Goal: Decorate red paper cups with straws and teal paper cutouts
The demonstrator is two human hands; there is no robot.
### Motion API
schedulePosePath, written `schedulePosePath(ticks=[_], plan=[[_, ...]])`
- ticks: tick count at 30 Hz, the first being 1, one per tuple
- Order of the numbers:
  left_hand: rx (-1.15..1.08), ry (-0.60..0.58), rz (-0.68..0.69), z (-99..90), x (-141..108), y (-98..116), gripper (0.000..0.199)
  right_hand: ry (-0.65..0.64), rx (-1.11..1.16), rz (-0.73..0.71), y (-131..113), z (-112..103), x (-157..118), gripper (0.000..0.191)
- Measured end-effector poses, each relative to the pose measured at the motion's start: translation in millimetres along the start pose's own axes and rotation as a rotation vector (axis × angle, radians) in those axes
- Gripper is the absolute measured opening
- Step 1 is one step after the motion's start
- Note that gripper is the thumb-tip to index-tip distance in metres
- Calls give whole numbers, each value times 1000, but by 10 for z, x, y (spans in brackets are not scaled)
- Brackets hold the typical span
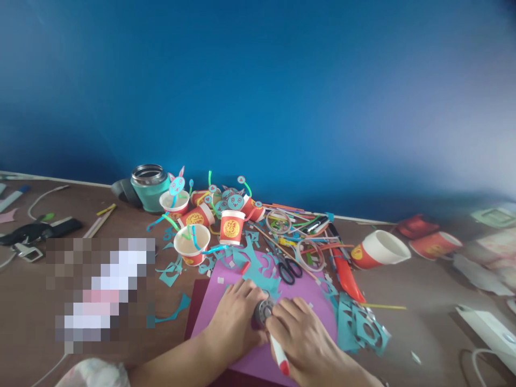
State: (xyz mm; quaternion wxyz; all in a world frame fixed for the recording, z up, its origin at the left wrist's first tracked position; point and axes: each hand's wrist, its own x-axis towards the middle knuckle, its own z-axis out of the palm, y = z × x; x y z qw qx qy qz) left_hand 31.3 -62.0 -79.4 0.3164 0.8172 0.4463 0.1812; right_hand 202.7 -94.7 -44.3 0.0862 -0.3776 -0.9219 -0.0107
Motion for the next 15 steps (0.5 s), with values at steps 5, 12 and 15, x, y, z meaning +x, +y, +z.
schedulePosePath(ticks=[5,12,15], plan=[[35,0,-2,-40,0,43,25,40,-78,149,-138,-38,218,4],[10,-1,-22,-41,1,39,34,-76,643,871,190,21,345,25],[-18,39,-14,-17,-5,29,40,232,1163,990,320,88,276,24]])
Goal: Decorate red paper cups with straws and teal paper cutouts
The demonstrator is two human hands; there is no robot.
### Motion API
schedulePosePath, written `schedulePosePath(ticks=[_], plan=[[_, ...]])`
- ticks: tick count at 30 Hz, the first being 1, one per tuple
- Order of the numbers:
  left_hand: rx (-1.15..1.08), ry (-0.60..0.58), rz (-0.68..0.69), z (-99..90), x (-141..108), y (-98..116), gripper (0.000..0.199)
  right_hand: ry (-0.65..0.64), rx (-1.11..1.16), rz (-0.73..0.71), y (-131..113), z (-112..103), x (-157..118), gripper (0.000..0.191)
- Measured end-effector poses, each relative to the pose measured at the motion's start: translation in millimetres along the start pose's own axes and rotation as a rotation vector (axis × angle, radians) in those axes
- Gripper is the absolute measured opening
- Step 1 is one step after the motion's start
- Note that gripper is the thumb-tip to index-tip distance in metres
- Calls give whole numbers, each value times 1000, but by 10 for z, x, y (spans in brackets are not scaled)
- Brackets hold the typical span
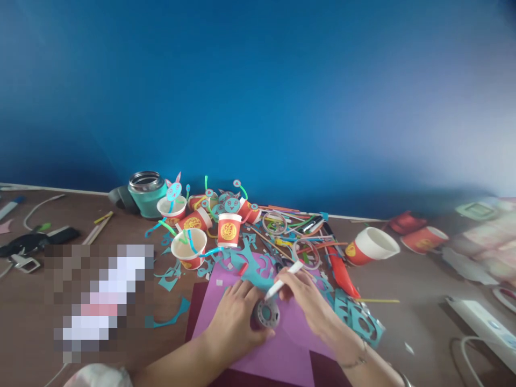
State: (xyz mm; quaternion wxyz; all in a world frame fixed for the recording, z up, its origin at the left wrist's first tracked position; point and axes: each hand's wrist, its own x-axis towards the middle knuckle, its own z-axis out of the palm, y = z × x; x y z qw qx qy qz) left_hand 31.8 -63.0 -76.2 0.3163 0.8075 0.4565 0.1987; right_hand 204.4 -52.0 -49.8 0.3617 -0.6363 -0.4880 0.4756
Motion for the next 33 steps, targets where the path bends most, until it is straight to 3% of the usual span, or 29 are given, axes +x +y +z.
schedulePosePath(ticks=[2,4,9,11,13,16,18,23,28,31,33], plan=[[-5,24,18,13,0,9,40,28,258,-36,57,-26,-16,25],[-12,47,38,12,5,30,38,51,315,-88,98,-17,-53,31],[46,143,51,-153,-3,49,38,35,-112,-434,171,45,-85,24],[138,184,18,-297,-41,3,50,-10,-302,-567,205,47,-72,25],[245,212,-46,-442,-104,-69,58,-23,-403,-607,240,37,-58,34],[430,149,-171,-565,-207,-161,47,-16,-397,-577,279,23,-42,34],[564,93,-201,-551,-235,-177,43,-23,-352,-550,288,24,-35,28],[649,223,-35,-326,8,-157,27,23,-109,-510,208,61,-3,29],[691,280,-35,-167,352,-266,12,138,127,-364,92,102,110,42],[659,398,53,-157,342,-302,11,232,373,-199,102,115,164,45],[616,447,92,-170,244,-289,9,215,507,-152,136,124,172,46]])
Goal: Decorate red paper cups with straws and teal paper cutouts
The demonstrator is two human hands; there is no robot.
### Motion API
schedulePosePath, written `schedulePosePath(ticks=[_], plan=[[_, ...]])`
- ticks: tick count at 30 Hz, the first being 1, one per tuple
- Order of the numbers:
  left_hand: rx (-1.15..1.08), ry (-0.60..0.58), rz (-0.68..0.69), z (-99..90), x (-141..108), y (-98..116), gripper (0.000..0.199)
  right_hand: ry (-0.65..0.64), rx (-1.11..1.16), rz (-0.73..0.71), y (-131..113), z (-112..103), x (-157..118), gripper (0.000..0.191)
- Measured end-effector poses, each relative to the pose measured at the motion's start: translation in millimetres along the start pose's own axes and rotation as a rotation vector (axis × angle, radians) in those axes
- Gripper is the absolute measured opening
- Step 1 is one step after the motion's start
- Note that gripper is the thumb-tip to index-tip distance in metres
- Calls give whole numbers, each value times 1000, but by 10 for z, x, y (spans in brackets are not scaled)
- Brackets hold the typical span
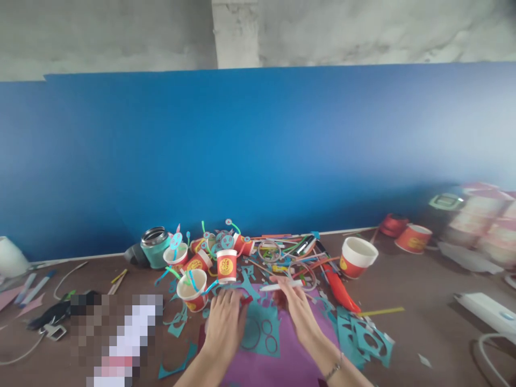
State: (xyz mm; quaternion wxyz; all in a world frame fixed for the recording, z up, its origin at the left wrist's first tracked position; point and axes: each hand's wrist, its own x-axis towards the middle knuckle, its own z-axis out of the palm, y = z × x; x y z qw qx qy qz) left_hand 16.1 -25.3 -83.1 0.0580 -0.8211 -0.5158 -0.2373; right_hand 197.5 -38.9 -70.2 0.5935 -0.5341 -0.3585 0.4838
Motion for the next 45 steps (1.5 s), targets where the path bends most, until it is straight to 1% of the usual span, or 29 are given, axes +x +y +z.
schedulePosePath(ticks=[1,3,4,6,7,9,11,12,14,16,17,18,20,21,23,25,27,31,35,39,40,43,45], plan=[[-35,18,15,-35,-55,3,9,-33,38,15,22,-5,-4,47],[-112,52,84,-76,-180,13,11,-129,35,28,76,-11,-12,51],[-149,71,142,-72,-244,19,11,-171,-1,35,107,-12,-12,53],[-230,76,284,-8,-355,37,13,-214,-108,36,165,-14,2,57],[-259,139,318,44,-396,50,16,-216,-160,11,187,-17,14,58],[-299,293,350,160,-443,83,25,-187,-245,-103,205,-29,34,52],[-315,268,385,254,-455,119,27,-145,-300,-241,186,-45,34,44],[-323,269,405,285,-455,137,29,-132,-314,-283,167,-51,23,41],[-330,311,427,310,-454,169,34,-133,-318,-292,127,-53,-12,38],[-319,394,417,283,-460,196,37,-180,-284,-236,92,-39,-51,37],[-305,404,408,251,-465,209,36,-207,-258,-196,75,-28,-66,39],[-291,393,405,212,-472,221,34,-228,-230,-151,59,-17,-75,40],[-253,289,402,128,-490,241,28,-244,-184,-63,22,4,-79,41],[-236,260,406,97,-501,248,25,-235,-170,-28,4,11,-76,40],[-206,223,399,80,-534,255,23,-224,-168,-4,-18,15,-64,35],[-164,219,407,128,-581,256,23,-234,-195,-33,-6,11,-56,30],[-103,250,425,213,-633,256,25,-254,-227,-46,41,8,-52,28],[-43,309,440,348,-713,267,28,-278,-350,-2,147,32,-46,13],[-52,293,426,360,-753,276,27,-242,-465,-68,165,76,-59,24],[-31,210,415,333,-780,281,26,-212,-501,-142,179,87,-86,20],[-31,197,416,332,-785,282,25,-220,-498,-135,189,84,-86,21],[-56,214,418,352,-793,277,25,-235,-467,-65,218,71,-63,27],[-69,207,420,371,-796,268,25,-197,-430,-53,225,61,-44,27]])
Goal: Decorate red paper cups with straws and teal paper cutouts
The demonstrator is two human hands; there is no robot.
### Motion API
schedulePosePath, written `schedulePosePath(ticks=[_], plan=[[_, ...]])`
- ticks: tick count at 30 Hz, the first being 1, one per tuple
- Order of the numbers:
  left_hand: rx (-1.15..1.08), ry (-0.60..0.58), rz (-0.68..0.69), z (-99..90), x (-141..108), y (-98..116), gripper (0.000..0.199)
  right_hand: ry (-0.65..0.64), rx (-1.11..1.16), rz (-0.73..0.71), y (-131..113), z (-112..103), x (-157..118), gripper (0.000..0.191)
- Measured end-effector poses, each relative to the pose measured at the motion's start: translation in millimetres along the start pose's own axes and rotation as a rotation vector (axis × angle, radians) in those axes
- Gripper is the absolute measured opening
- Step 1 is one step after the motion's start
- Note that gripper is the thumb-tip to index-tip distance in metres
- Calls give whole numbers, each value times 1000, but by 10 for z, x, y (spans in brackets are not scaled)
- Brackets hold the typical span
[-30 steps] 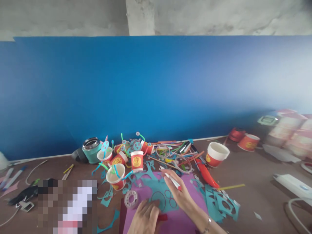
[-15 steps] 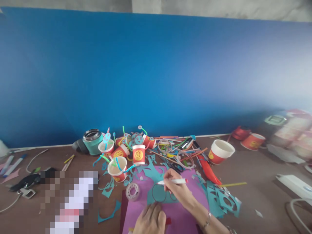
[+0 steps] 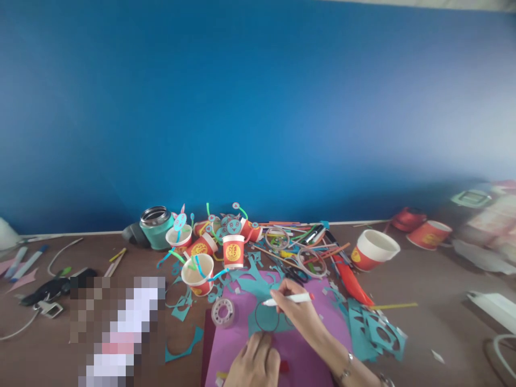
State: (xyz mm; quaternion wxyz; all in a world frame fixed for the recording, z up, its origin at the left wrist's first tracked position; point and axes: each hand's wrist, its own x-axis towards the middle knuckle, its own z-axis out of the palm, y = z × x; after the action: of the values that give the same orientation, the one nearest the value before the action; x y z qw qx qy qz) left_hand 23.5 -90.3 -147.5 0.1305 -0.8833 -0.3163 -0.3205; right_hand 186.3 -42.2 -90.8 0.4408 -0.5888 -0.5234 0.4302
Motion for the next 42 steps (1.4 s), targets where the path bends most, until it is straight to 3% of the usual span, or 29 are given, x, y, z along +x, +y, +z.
schedulePosePath(ticks=[12,18,24,28,36,42], plan=[[0,-66,11,-79,48,-5,21,19,-170,-24,96,65,22,25],[4,-129,-6,-167,84,-1,21,-46,-160,-9,50,50,-9,24],[21,-119,-3,-94,30,-7,21,-48,-169,3,35,56,-16,25],[9,-49,14,-46,14,-14,22,-35,-187,-10,-6,58,-26,25],[3,-126,-14,-149,62,2,21,-14,-202,-16,11,67,-25,25],[6,-98,11,-29,-14,-19,19,-34,-195,-24,8,68,-36,26]])
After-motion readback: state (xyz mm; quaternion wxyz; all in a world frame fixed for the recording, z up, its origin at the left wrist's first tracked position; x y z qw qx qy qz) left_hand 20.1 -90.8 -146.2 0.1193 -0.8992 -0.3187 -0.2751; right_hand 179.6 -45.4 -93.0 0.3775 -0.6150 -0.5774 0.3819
